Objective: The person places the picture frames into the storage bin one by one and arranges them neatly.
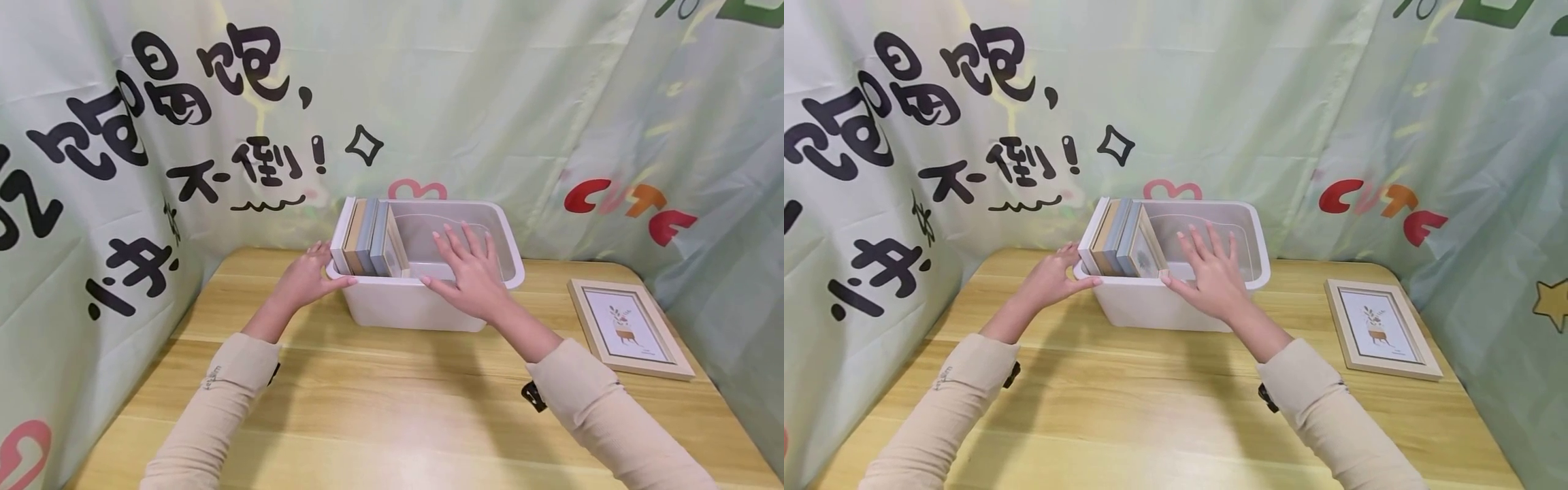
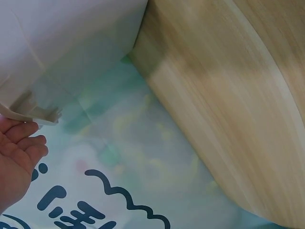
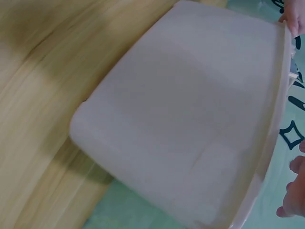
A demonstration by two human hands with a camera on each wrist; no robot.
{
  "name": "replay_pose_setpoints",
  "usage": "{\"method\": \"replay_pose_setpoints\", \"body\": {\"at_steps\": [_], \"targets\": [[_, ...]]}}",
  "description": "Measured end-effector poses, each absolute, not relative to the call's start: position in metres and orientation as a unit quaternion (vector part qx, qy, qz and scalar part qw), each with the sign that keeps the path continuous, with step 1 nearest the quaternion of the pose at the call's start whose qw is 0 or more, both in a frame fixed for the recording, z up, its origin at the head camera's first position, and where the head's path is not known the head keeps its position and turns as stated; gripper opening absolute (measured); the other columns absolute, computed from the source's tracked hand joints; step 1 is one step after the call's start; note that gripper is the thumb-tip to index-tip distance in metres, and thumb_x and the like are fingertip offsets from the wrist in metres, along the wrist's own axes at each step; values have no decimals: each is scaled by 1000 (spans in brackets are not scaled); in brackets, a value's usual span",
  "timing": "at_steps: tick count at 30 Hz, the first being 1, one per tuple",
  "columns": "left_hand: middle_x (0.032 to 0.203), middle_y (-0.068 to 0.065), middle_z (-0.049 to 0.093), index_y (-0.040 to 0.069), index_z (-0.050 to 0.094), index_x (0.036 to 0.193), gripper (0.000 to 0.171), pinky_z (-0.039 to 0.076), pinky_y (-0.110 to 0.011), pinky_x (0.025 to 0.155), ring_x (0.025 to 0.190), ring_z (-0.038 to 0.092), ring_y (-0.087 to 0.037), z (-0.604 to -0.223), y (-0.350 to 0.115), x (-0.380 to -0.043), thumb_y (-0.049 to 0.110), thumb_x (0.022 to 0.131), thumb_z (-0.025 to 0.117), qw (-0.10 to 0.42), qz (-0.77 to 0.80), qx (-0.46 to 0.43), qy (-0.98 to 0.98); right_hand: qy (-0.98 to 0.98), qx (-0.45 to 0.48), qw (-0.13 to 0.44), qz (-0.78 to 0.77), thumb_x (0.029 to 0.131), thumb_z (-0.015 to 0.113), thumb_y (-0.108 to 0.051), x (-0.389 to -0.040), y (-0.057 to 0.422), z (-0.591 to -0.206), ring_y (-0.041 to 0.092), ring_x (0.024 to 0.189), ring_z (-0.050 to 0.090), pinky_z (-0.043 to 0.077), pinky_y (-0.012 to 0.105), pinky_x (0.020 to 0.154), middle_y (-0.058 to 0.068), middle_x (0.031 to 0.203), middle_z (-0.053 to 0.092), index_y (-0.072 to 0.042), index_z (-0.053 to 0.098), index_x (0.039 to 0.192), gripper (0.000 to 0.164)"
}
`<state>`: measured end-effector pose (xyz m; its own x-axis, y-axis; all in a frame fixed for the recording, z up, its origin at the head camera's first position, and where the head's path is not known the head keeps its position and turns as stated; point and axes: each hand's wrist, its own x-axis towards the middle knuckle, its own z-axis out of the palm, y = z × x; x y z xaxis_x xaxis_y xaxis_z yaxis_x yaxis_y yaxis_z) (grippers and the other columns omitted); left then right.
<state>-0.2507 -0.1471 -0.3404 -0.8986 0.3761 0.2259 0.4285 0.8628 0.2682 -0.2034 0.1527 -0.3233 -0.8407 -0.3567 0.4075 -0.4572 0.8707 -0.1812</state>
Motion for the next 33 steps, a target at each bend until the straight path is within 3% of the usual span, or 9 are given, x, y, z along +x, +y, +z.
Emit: {"method": "replay_pose_setpoints", "body": {"at_steps": [11,25,33], "targets": [[140,-29,38,-12,47,129,83,31,-52,108,133,32,-44,-340,-150,-251,53,79,64,86,-154,-213,-961,-967,175,135,126,84,55,-54,-198,174,-325,37,144,1,-3,67,108,16,156,15,-14,24,148,82],[141,-28,37,-12,45,130,83,30,-52,109,134,30,-43,-339,-149,-250,52,79,64,72,-154,-211,-963,-972,144,141,118,83,47,-65,-181,212,-331,38,144,-5,-8,66,107,19,154,18,-11,22,148,88],[141,-28,37,-12,46,129,84,31,-52,109,134,31,-43,-340,-150,-252,53,80,63,75,-154,-213,-962,-978,118,136,104,84,46,-65,-178,238,-329,34,144,-13,-12,65,107,20,155,12,-11,16,149,90]]}}
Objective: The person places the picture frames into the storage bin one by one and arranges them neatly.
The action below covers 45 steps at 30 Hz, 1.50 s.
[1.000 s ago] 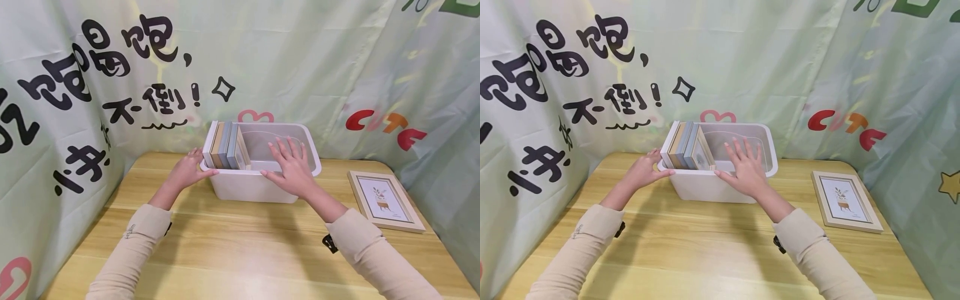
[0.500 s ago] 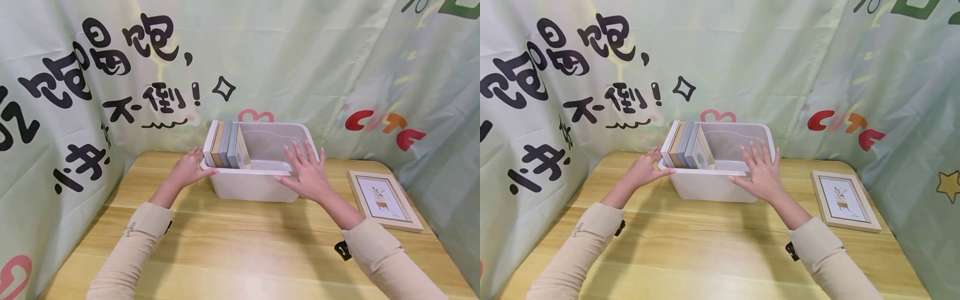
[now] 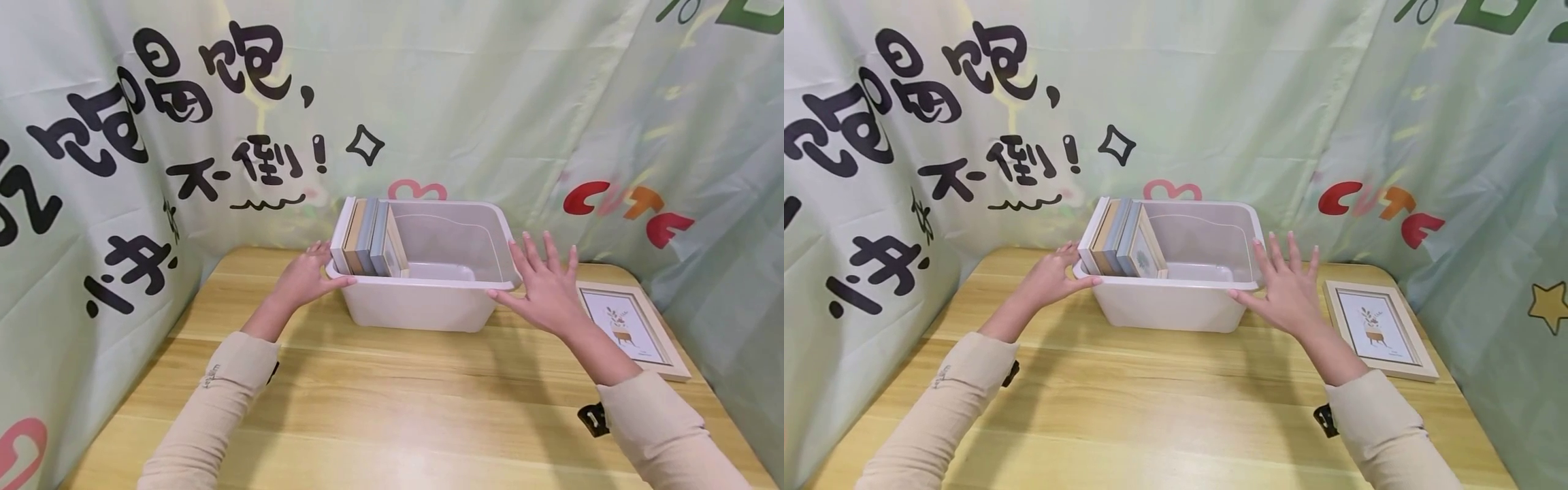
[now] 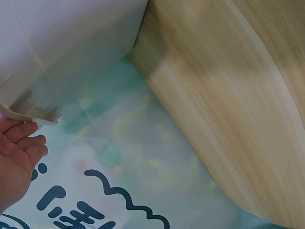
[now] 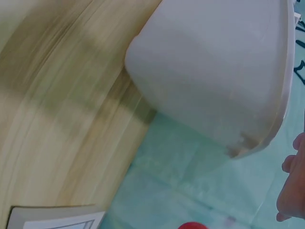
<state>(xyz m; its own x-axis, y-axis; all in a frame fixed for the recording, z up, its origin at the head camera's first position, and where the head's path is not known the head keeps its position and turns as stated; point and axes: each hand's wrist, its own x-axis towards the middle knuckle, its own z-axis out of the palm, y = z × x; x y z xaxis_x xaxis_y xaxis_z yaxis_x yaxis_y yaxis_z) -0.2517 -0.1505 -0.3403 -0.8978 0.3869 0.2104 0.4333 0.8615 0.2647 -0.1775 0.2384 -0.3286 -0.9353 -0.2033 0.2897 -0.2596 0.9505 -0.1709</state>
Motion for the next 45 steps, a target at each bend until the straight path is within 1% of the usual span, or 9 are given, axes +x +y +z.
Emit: {"method": "replay_pose_setpoints", "body": {"at_steps": [7,12,16,20,29,33,35,40,45], "targets": [[141,-28,37,-11,46,130,83,31,-52,108,134,31,-43,-339,-150,-251,53,80,63,74,-152,-210,-963,-980,106,138,97,83,46,-66,-176,259,-330,34,143,-16,-12,66,106,21,155,10,-14,12,150,92],[142,-28,37,-11,45,130,84,31,-52,108,135,31,-43,-339,-150,-251,54,79,63,71,-154,-209,-963,-982,93,132,97,82,47,-66,-176,276,-332,35,142,-19,-14,67,105,21,155,4,-15,7,151,94],[142,-28,37,-11,45,131,84,31,-52,108,134,31,-42,-340,-149,-251,53,79,64,72,-155,-208,-963,-983,79,128,100,82,49,-65,-176,292,-339,38,141,-19,-15,68,104,22,155,0,-13,5,150,96],[142,-28,37,-10,44,131,85,31,-52,109,135,31,-42,-340,-150,-252,53,79,64,72,-158,-209,-962,-985,66,126,100,82,48,-65,-175,307,-347,41,141,-16,-14,69,103,25,154,3,-11,7,150,96],[142,-27,37,-10,46,130,83,31,-51,109,135,30,-42,-340,-150,-253,52,79,65,72,-159,-208,-962,-985,46,120,117,83,49,-63,-180,330,-370,43,141,-12,-10,70,104,27,153,5,-12,3,150,96],[142,-27,37,-10,46,131,83,31,-52,109,135,31,-42,-340,-151,-253,52,79,64,70,-162,-207,-962,-984,40,121,123,82,51,-63,-187,339,-380,46,140,-6,-5,70,104,28,152,8,-8,7,150,97],[142,-28,37,-10,46,131,82,31,-52,109,134,31,-43,-340,-151,-252,51,79,65,71,-166,-207,-962,-983,34,130,127,82,52,-62,-191,343,-387,47,139,-1,-2,70,104,29,151,12,-5,12,148,96],[141,-27,39,-10,47,130,80,31,-52,108,134,32,-43,-340,-151,-252,49,79,66,74,-172,-209,-960,-969,22,181,167,82,55,-57,-201,352,-405,50,135,11,6,67,104,31,145,26,5,26,142,91],[141,-28,38,-10,46,130,81,31,-52,108,134,32,-42,-341,-149,-253,49,79,66,75,-173,-207,-960,-950,17,236,205,81,61,-51,-211,357,-419,53,124,28,16,67,100,35,135,40,11,38,134,85]]}}
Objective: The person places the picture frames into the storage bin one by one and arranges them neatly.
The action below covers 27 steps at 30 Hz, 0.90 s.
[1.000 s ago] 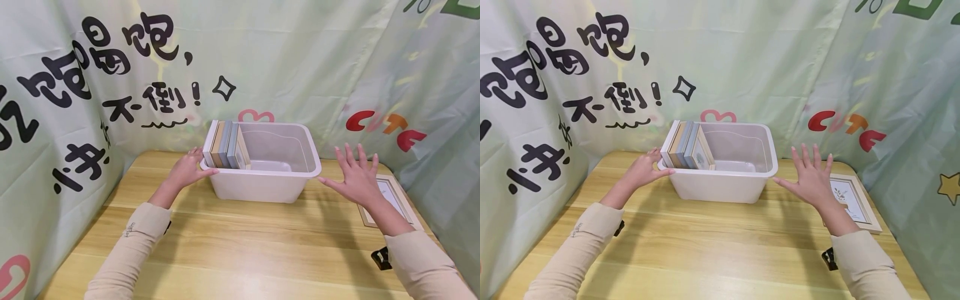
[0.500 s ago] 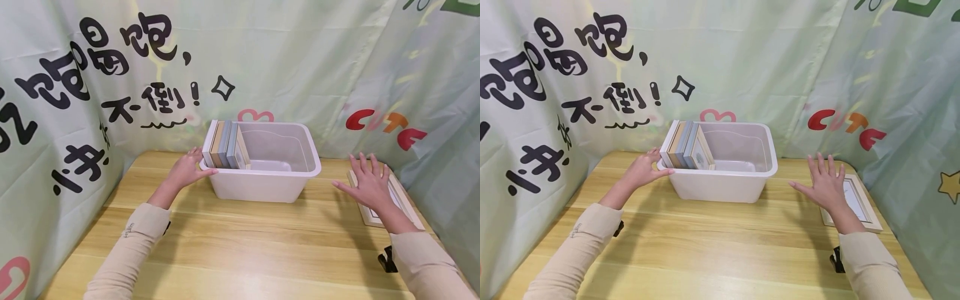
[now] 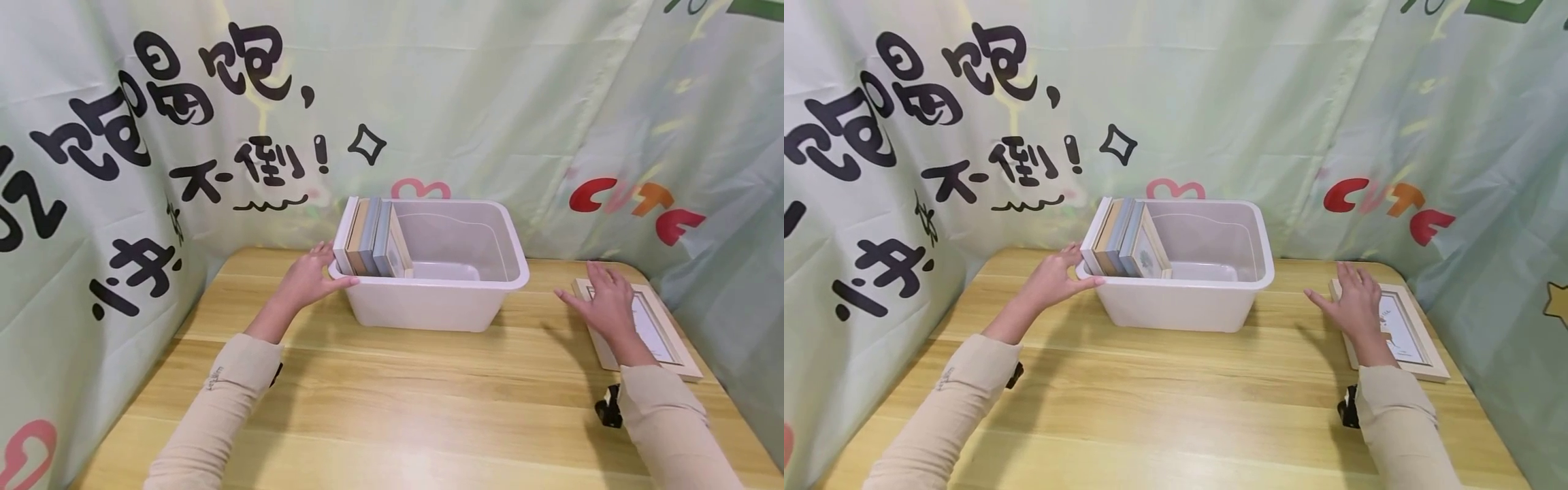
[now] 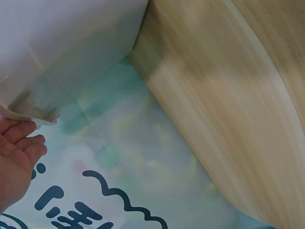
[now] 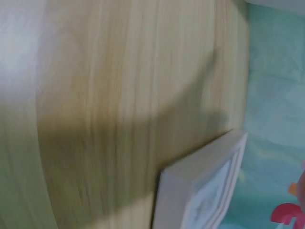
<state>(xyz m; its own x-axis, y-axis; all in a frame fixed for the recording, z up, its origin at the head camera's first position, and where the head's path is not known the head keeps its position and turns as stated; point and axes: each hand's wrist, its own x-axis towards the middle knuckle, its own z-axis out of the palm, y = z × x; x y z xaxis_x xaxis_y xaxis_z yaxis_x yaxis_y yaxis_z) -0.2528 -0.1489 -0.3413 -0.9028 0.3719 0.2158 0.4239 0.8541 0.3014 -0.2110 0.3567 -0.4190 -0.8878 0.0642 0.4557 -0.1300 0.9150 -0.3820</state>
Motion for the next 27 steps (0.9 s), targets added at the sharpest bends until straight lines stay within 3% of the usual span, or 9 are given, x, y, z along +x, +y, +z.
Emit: {"method": "replay_pose_setpoints", "body": {"at_steps": [5,9,12,16,23,27], "targets": [[141,-27,38,-9,46,131,81,32,-52,108,134,32,-42,-343,-149,-253,49,79,66,73,-178,-205,-960,-935,6,272,226,79,66,-39,-217,357,-431,54,113,39,27,65,95,38,123,48,16,46,125,73],[141,-27,38,-9,46,131,82,32,-52,108,134,32,-42,-343,-150,-253,50,78,66,75,-181,-205,-959,-916,-16,314,248,76,68,-21,-218,358,-440,53,95,49,37,60,84,37,102,60,15,56,114,54],[141,-28,38,-9,47,130,82,33,-52,107,133,33,-43,-343,-151,-254,52,78,65,78,-180,-205,-959,-916,-36,317,243,74,68,-17,-217,361,-444,50,84,51,38,57,75,34,87,63,13,60,106,44],[141,-27,38,-10,48,129,82,33,-52,107,133,33,-42,-343,-152,-253,53,78,65,76,-179,-203,-960,-939,-61,263,214,76,67,-18,-215,367,-447,50,83,51,38,57,71,35,88,60,14,59,104,44],[142,-26,37,-9,48,129,83,31,-51,109,135,32,-41,-342,-151,-254,55,78,63,70,-178,-200,-961,-960,-139,117,214,85,61,-23,-208,375,-451,58,93,46,42,60,70,43,102,48,18,42,110,52],[142,-26,38,-9,48,129,82,31,-50,109,134,32,-40,-342,-151,-254,53,78,64,69,-178,-199,-961,-960,-159,86,212,87,58,-23,-206,376,-453,57,93,47,43,59,66,41,102,47,17,42,108,48]]}}
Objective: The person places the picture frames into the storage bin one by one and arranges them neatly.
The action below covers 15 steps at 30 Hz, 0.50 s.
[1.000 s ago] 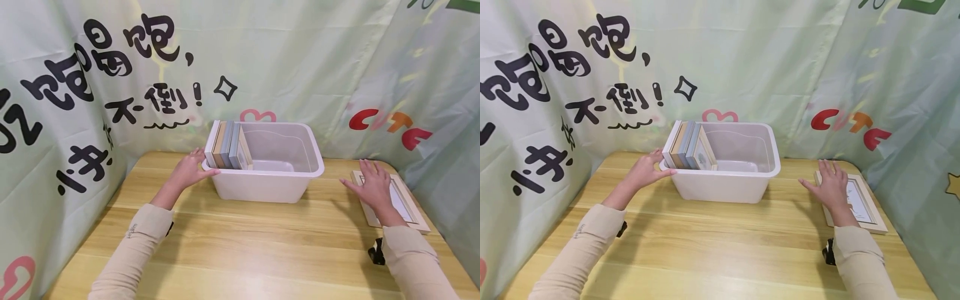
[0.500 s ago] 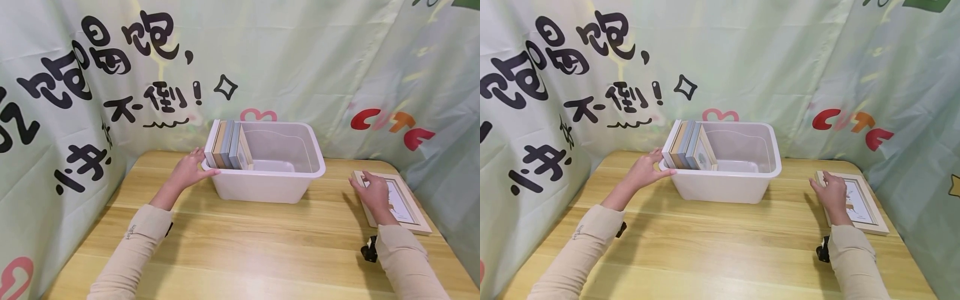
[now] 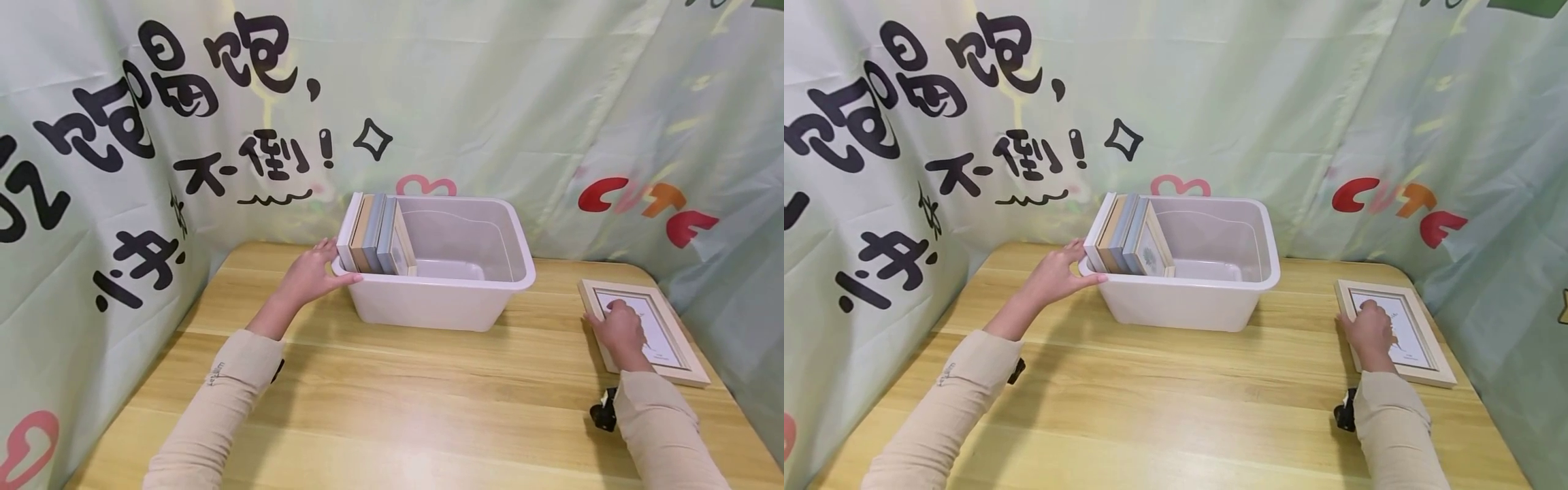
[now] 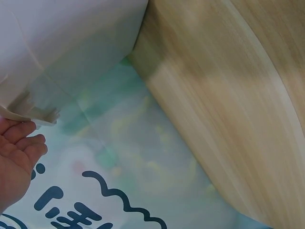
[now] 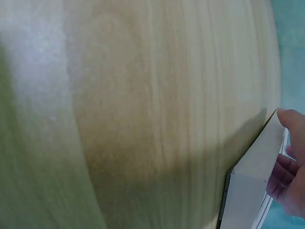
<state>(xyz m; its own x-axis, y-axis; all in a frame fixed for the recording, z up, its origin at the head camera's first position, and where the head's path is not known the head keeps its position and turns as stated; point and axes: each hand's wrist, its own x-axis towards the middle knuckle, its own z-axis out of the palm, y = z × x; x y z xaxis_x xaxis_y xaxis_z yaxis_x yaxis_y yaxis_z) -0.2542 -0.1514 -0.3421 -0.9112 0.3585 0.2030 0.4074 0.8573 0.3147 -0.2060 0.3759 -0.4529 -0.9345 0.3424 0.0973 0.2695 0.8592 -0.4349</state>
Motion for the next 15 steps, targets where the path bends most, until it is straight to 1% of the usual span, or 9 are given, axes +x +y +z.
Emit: {"method": "replay_pose_setpoints", "body": {"at_steps": [2,5,8,11,15], "targets": [[141,-26,38,-10,49,128,83,31,-50,109,134,33,-41,-342,-151,-254,54,78,64,71,-179,-201,-961,-964,-156,79,201,87,57,-23,-205,377,-453,57,91,48,43,58,65,40,100,47,17,44,107,47],[142,-26,38,-10,49,128,81,31,-50,109,134,33,-41,-341,-150,-253,52,78,65,70,-181,-202,-960,-972,-135,76,178,87,56,-22,-205,380,-452,57,85,50,44,57,58,40,94,48,17,51,98,41],[142,-26,37,-10,48,129,81,31,-50,109,134,32,-41,-341,-150,-253,52,78,65,69,-183,-199,-960,-976,-122,73,166,87,54,-21,-205,381,-451,56,80,51,44,55,52,38,88,47,13,55,88,34],[142,-26,37,-9,47,130,81,31,-51,109,135,32,-40,-341,-150,-253,51,78,65,67,-184,-196,-961,-976,-119,69,169,87,53,-20,-205,381,-450,54,78,51,43,52,50,36,86,46,9,56,82,30],[142,-26,37,-10,48,129,81,31,-50,109,134,33,-41,-342,-151,-253,50,78,66,71,-182,-198,-961,-975,-120,67,174,86,51,-20,-204,380,-452,50,70,52,42,48,47,32,83,46,1,52,68,28]]}}
